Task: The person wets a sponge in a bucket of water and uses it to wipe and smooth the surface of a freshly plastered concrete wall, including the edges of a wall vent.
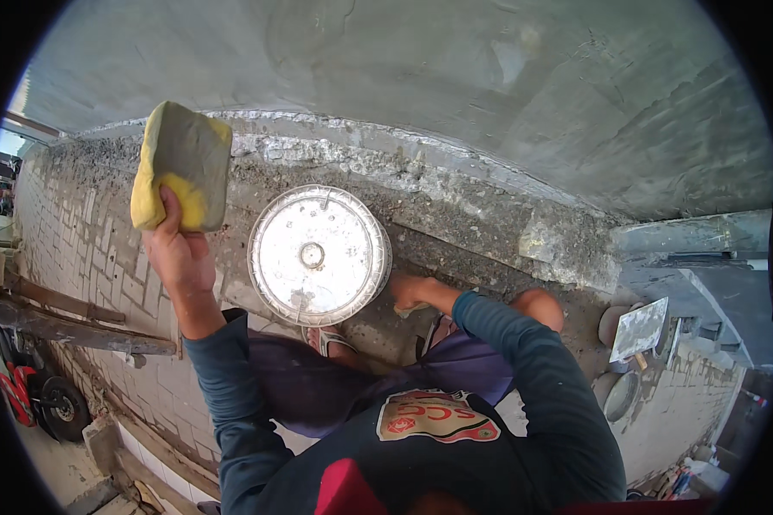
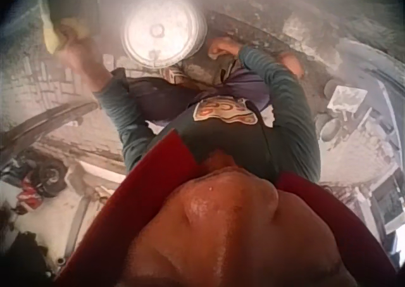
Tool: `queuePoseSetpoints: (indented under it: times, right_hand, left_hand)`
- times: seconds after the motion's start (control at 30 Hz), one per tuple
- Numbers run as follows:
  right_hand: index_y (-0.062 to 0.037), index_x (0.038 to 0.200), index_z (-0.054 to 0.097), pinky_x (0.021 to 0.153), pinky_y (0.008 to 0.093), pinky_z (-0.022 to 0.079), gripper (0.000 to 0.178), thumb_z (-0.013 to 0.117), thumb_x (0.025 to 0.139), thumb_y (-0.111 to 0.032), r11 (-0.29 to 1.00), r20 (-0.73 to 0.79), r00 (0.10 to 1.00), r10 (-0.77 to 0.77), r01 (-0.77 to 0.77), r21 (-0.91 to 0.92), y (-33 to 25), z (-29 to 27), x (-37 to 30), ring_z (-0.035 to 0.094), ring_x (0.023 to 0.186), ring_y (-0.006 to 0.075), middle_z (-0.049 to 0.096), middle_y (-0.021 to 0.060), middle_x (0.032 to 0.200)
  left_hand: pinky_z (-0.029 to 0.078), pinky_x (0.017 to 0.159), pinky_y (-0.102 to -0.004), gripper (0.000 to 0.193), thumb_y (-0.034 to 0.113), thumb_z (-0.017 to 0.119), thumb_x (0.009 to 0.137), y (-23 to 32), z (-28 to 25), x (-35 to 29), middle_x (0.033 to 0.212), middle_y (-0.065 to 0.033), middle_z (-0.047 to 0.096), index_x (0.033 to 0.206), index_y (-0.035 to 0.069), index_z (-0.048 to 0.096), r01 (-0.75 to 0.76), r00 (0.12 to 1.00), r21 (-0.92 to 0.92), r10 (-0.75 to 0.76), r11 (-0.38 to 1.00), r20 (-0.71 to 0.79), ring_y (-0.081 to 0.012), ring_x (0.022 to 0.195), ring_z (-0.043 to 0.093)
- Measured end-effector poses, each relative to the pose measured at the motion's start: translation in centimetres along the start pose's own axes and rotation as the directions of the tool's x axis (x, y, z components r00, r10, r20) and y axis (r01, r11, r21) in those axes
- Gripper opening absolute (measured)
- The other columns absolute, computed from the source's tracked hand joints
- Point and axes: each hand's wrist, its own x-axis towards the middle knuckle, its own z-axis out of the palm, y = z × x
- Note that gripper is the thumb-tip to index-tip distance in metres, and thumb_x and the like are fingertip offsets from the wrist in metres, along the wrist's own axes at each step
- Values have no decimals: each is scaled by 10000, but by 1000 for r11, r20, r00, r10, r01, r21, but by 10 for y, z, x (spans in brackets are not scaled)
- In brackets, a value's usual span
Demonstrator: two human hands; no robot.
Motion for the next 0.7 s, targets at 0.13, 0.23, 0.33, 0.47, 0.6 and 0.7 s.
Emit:
queuePoseSetpoints:
  times: [0.13, 0.23, 0.33, 0.47, 0.6, 0.7]
  right_hand:
    - [124, 1132, 637, 950, 410, 499, 580, 729, 753, -305, 908, -142, 989, 29, 34, 417, -67, 16, 24, 611, 1159, 379, 601, 317, 1236]
    - [121, 1113, 646, 934, 421, 507, 577, 742, 761, -325, 885, -310, 950, 42, 109, 452, -33, 36, 84, 620, 1137, 389, 632, 311, 1182]
    - [115, 1016, 677, 831, 427, 539, 478, 735, 741, -271, 893, -362, 930, 57, 115, 435, -110, 16, 102, 675, 1006, 388, 679, 296, 1052]
    - [70, 937, 713, 709, 457, 533, 304, 666, 723, -140, 974, -81, 979, -188, 197, 117, -114, 35, 158, 697, 913, 381, 709, 252, 985]
    - [27, 919, 733, 662, 462, 526, 257, 639, 718, -103, 975, -127, 982, -143, 162, 154, -127, 63, 163, 708, 904, 356, 720, 221, 952]
    - [3, 1044, 724, 699, 468, 531, 336, 661, 742, -130, 987, 36, 987, -156, 157, -26, -116, 36, 139, 699, 981, 331, 718, 183, 1057]
  left_hand:
    - [473, 1018, -370, 424, 151, 589, 1002, 20, -69, -14, 1340, -85, 551, 1390, 24, 471, 9, 993, 10, -8, 1000, -121, -199, 1210, 555]
    - [468, 1027, -358, 438, 161, 597, 999, -2, -56, -6, 1351, -86, 545, 1395, 27, 469, 32, 995, -38, -35, 999, -89, -190, 1207, 551]
    - [462, 1038, -349, 449, 170, 590, 1003, 7, -91, -7, 1357, -86, 542, 1408, 27, 458, -10, 988, 66, 20, 998, -155, -181, 1206, 548]
    - [469, 1033, -354, 431, 165, 564, 1016, -7, -75, 4, 1359, -97, 538, 1408, 23, 453, 50, 995, 17, -49, 999, -84, -185, 1204, 550]
    - [541, 935, -361, 425, 220, 561, 1019, -28, -52, 16, 1323, -118, 561, 1372, 2, 468, 57, 997, 28, -58, 998, 47, -208, 1146, 600]
    - [556, 915, -366, 419, 219, 563, 1016, -30, -43, 16, 1301, -116, 576, 1365, 7, 469, 90, 992, 1, -90, 996, 92, -209, 1122, 618]
